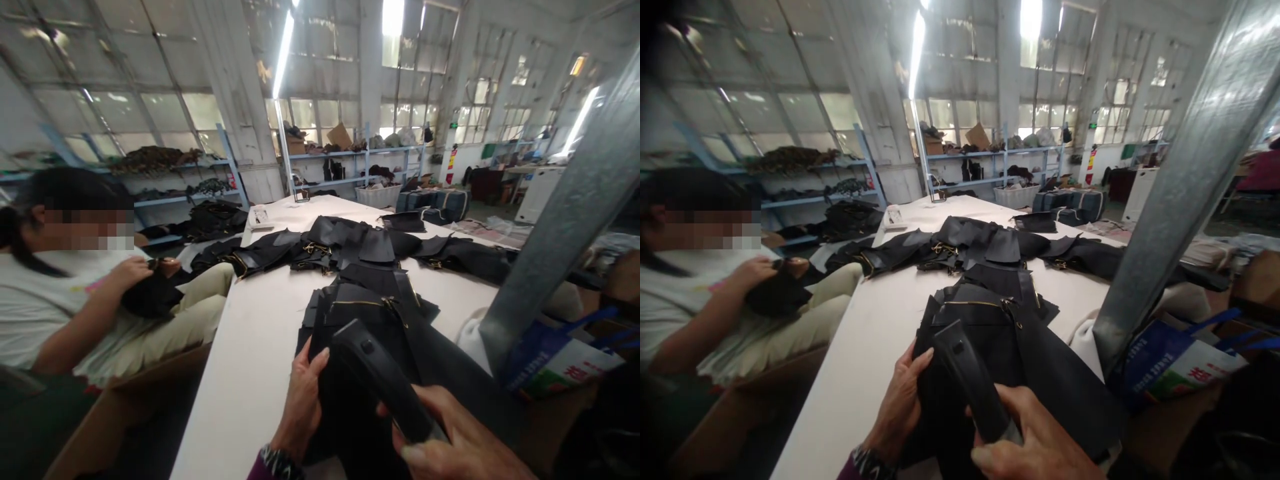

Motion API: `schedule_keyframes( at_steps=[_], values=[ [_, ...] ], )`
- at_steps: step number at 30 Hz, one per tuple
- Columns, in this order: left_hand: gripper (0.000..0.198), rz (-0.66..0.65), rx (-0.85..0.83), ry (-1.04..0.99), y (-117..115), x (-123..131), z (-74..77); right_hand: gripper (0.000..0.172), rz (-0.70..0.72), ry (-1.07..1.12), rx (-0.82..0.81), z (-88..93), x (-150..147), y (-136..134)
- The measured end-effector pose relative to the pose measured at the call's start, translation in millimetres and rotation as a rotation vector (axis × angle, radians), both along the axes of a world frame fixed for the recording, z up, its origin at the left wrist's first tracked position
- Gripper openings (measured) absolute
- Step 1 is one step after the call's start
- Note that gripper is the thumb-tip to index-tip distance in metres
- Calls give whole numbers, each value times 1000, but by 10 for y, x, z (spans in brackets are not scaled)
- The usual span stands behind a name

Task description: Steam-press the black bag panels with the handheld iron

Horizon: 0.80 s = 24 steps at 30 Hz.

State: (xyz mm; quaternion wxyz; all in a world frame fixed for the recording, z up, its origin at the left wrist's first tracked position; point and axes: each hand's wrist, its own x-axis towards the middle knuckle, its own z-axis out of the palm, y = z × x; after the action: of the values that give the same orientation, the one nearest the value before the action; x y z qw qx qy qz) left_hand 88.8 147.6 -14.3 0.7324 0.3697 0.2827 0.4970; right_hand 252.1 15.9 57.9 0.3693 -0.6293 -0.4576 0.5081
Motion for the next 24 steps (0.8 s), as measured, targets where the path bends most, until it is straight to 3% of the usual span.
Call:
schedule_keyframes(
  at_steps=[8, 12, 16, 21, 24],
  values=[
    [55, -21, -87, -39, -319, -126, -89, 44, 127, 246, 113, -92, -336, 188],
    [62, -120, -178, -170, -415, -112, -151, 40, 140, 344, 134, -44, -273, 274],
    [71, -112, -255, -270, -390, -100, -191, 45, 166, 289, 147, -23, -116, 164],
    [69, -89, -251, -226, -347, -83, -239, 52, -23, 139, 7, -72, -63, -132],
    [65, -96, -241, -187, -372, -65, -259, 53, -68, 65, -48, -113, -123, -158]
  ],
)
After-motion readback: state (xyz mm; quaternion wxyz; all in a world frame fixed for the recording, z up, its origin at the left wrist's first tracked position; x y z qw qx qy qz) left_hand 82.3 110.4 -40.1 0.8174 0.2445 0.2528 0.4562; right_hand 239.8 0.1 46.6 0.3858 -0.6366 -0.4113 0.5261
